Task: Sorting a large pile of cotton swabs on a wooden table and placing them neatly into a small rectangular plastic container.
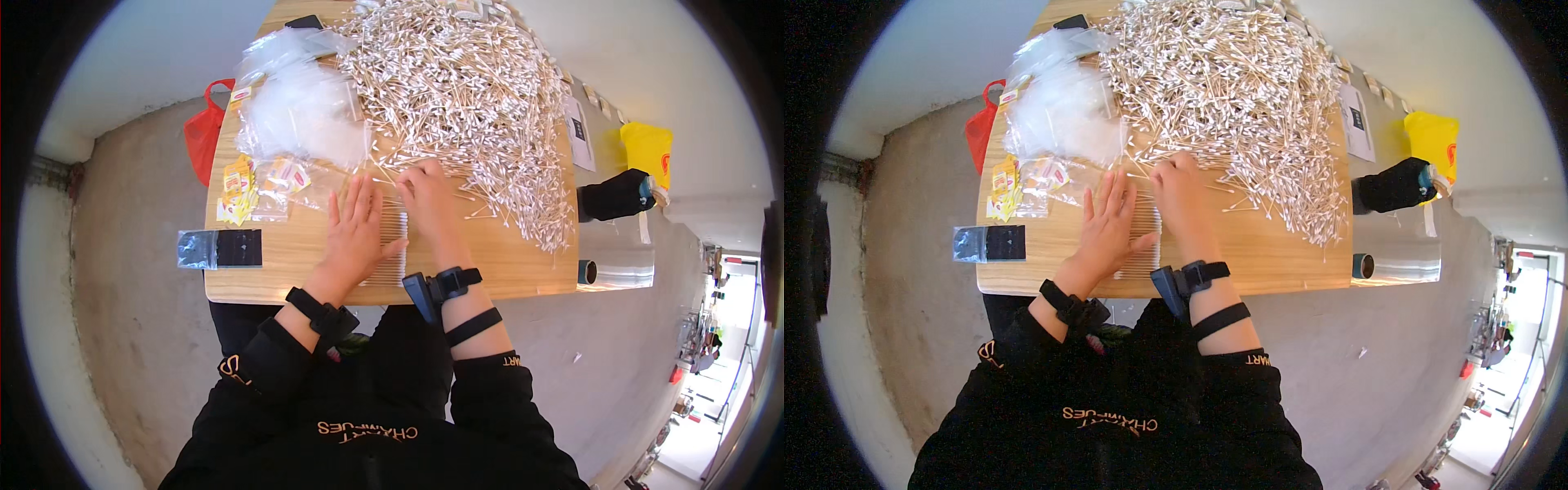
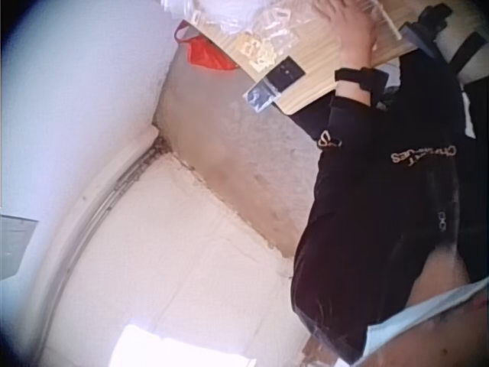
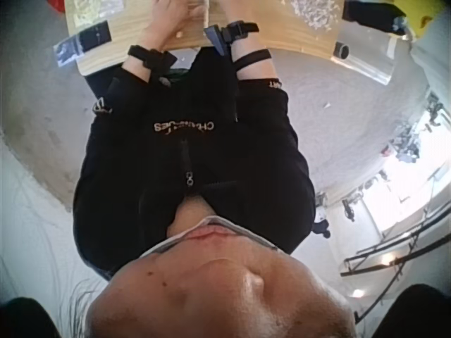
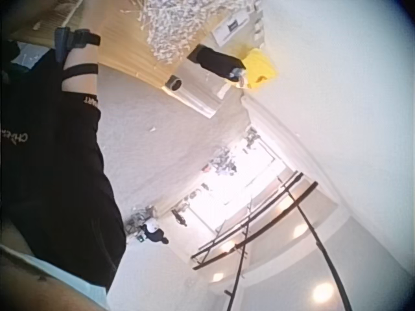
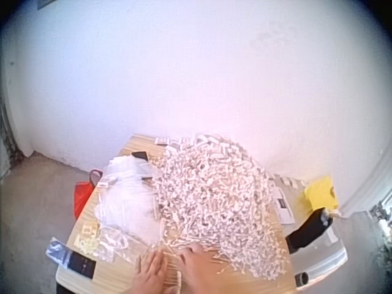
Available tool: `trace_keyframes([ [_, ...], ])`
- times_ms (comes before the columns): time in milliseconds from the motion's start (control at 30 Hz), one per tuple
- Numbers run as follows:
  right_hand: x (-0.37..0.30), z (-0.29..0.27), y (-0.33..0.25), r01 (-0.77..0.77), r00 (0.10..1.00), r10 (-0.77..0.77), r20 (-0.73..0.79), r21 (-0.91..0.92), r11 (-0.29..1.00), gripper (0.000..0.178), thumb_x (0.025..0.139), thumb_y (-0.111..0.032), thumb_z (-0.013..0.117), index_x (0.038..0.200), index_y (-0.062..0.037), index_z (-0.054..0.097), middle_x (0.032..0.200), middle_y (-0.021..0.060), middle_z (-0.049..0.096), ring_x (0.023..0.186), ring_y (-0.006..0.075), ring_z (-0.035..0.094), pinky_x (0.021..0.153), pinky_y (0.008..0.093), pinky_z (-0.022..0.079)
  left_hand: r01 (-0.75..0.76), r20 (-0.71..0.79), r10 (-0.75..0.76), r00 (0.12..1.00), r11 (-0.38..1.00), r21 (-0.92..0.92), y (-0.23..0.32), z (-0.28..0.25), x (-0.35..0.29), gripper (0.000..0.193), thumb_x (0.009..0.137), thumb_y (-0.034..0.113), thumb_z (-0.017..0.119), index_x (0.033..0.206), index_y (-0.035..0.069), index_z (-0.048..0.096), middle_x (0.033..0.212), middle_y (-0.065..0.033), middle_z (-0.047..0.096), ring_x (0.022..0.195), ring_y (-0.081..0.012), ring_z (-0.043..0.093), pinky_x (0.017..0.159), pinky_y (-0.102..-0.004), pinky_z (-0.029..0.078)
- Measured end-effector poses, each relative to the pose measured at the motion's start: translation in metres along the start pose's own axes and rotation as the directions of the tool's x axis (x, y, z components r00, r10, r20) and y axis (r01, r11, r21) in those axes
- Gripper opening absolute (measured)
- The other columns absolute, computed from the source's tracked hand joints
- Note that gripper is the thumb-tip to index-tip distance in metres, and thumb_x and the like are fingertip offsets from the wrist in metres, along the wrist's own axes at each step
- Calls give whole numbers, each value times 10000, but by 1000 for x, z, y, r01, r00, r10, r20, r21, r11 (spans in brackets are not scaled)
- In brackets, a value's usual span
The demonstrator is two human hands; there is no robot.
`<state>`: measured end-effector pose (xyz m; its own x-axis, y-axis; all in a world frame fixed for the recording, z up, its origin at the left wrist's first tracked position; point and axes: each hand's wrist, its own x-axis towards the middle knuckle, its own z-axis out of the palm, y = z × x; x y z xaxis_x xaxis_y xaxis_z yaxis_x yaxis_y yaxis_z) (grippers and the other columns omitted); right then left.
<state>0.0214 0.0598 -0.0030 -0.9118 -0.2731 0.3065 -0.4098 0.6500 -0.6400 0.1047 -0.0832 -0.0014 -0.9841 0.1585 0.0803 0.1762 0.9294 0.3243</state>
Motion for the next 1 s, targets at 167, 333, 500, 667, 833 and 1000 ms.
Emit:
trace_keyframes([
  [167,-5,12,-2,-52,998,50,34,62,997,84,785,-43,666,860,-79,652,890,115,536,813,289,573,691,391,474,28,12,-28,1000,1000,-5,3,-3,-2,935,752,625,632,1403,-6,402,1544,-239,155,1452,-352,111,1135,-573,97],
  [333,-12,6,9,-165,984,174,-34,175,971,128,793,-38,666,912,-84,672,884,110,540,789,262,592,691,365,487,2,-48,-5,999,999,-52,-5,6,-3,1003,730,680,613,1416,-13,379,1547,-229,164,1456,-335,112,1135,-571,91],
  [500,-35,-6,4,-219,975,221,10,179,959,128,801,-68,680,927,-69,660,879,112,563,747,234,613,671,331,507,-16,79,18,997,1000,-27,-5,-3,4,1003,778,658,583,1445,-36,297,1557,-177,184,1460,-288,130,1139,-561,82],
  [667,-40,-4,3,-317,941,330,-76,152,936,96,816,-107,678,905,-81,655,844,84,587,726,229,620,654,333,503,-5,124,7,992,1000,-18,-5,-3,11,1024,776,667,579,1452,-40,275,1559,-165,193,1463,-279,127,1143,-554,77],
  [833,-31,-7,1,-354,934,355,-34,26,935,79,828,-151,675,879,-95,650,817,72,605,731,237,632,645,341,495,-40,34,41,999,999,-26,-9,3,9,1043,752,696,579,1440,-38,306,1534,-161,264,1448,-254,193,1153,-534,89],
  [1000,-30,-8,1,-328,944,324,64,62,943,59,838,-143,646,885,-109,655,793,98,620,726,255,621,641,362,487,-73,113,83,990,994,-85,-13,-7,4,1037,756,668,599,1448,-36,283,1536,-160,256,1447,-253,193,1153,-535,75],
])
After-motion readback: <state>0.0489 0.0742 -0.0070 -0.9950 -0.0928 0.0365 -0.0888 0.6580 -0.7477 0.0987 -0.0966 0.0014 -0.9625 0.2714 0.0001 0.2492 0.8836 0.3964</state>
